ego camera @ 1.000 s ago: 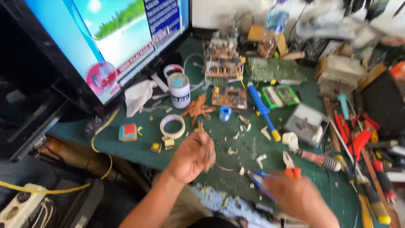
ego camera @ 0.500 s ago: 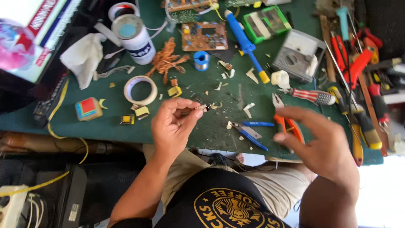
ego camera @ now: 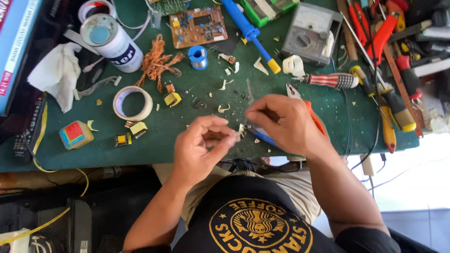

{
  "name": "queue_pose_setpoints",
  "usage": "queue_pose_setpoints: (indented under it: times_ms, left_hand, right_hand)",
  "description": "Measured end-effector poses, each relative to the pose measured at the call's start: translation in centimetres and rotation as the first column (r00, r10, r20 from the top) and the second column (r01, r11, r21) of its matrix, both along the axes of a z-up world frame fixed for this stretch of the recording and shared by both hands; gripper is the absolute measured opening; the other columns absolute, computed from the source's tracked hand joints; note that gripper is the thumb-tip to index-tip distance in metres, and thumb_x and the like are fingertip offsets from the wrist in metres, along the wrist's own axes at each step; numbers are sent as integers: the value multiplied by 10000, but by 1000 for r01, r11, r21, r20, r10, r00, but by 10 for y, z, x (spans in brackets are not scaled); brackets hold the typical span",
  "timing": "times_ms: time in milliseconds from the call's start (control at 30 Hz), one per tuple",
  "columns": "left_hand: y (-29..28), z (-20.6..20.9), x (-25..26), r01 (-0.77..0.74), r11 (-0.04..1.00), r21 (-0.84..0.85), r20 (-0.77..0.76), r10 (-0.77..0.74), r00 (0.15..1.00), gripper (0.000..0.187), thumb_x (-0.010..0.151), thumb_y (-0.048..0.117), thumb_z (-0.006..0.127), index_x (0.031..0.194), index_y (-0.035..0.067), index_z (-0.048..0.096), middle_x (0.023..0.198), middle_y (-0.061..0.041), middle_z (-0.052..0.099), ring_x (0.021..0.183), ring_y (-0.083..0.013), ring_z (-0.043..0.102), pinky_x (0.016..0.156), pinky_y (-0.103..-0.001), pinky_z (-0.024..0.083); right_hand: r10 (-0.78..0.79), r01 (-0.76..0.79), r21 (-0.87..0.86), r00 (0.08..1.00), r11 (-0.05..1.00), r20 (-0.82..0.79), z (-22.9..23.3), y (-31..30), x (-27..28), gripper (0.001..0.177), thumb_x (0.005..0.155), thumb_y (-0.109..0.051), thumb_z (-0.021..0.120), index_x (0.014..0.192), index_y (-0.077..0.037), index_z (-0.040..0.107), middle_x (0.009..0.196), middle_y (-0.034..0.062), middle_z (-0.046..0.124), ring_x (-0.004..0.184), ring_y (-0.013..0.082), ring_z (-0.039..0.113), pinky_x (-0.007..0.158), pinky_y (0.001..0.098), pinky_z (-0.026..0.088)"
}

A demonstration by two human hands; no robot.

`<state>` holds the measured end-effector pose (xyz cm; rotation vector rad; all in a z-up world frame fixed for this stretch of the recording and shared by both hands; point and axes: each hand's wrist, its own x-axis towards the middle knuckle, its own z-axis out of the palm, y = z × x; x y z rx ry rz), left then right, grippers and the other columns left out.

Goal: The person works on a small electronic component at a cluttered workbench, using wire cutters to trim wires and a utility knife to strip insulation. They handle various small parts and wires, occasionally picking up and manipulating a small white plastic piece.

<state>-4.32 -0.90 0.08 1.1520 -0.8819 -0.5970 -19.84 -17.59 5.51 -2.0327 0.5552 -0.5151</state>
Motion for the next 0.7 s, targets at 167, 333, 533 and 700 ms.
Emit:
queue_pose_setpoints:
  times_ms: [167, 333, 533, 700]
  left_hand:
    - [-6, -23, 8, -168, 985, 36, -33, 169, 985, 273, 902, -37, 827, 1112, -45, 652, 964, -216, 789, 842, -282, 829, 731, -409, 737]
    - [-5, -23, 9, -89, 995, -50, -616, 40, 787, 201, 939, -54, 741, 1094, 7, 630, 980, -145, 734, 886, -265, 805, 809, -381, 740]
    - [1, -61, 21, 209, 974, -90, -827, -190, 529, 246, 961, -40, 622, 1191, -95, 689, 1063, -239, 746, 845, -258, 794, 747, -278, 721]
    - [6, -57, 12, 240, 966, -98, -573, -252, 780, 375, 832, -130, 783, 1197, -125, 701, 909, -206, 684, 763, -235, 746, 744, -351, 702]
  right_hand:
    - [120, -79, -221, 977, 972, 178, 8, 10, -11, 52, 910, -82, 800, 934, -119, 827, 602, 31, 621, 545, 227, 606, 606, 340, 552]
    - [92, -71, -148, 985, 986, 143, 3, 12, -19, 72, 907, -75, 789, 946, -110, 839, 562, 31, 535, 513, 153, 534, 527, 306, 497]
    - [-74, 86, -93, 990, 992, 123, -9, 8, -33, 98, 886, -130, 852, 976, -91, 850, 521, 8, 483, 505, 110, 470, 495, 286, 453]
    - [-100, 124, -155, 983, 980, 157, 0, 5, -36, 87, 905, -92, 849, 991, -79, 851, 526, 32, 463, 500, 140, 470, 520, 289, 463]
